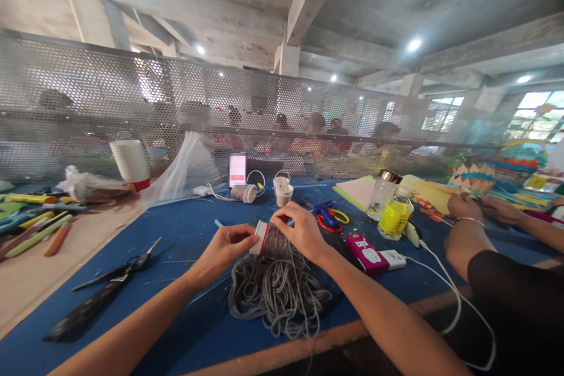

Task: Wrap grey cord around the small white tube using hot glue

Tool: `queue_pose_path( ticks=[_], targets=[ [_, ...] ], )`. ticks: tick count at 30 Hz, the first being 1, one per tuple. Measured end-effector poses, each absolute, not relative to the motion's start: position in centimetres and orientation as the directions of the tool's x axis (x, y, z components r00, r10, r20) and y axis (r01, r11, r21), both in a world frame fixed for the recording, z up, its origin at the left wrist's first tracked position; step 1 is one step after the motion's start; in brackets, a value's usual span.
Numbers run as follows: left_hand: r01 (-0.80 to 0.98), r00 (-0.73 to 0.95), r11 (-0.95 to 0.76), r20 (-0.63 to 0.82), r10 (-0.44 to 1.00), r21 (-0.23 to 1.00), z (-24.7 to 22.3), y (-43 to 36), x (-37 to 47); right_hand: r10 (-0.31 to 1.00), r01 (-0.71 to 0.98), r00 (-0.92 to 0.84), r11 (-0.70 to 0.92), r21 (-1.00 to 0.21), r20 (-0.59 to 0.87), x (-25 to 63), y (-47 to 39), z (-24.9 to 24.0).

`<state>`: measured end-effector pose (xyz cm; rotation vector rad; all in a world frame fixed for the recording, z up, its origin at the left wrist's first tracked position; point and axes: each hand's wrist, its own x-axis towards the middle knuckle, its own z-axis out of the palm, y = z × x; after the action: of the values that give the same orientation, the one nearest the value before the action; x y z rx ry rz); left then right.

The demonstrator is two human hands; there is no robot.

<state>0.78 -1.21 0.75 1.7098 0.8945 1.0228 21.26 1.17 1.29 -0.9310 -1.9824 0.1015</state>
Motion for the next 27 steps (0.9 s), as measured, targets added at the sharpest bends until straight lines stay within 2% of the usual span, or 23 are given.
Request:
queue_pose_path(
  ticks=[27],
  targets=[
    [0.151,0.400,-0.339,0.256,0.880,0.928,0.81,-1.29,0.77,0.653,0.584,-0.307,0.704,-0.405,0.692,21.26,1.41,1.09]
  ],
)
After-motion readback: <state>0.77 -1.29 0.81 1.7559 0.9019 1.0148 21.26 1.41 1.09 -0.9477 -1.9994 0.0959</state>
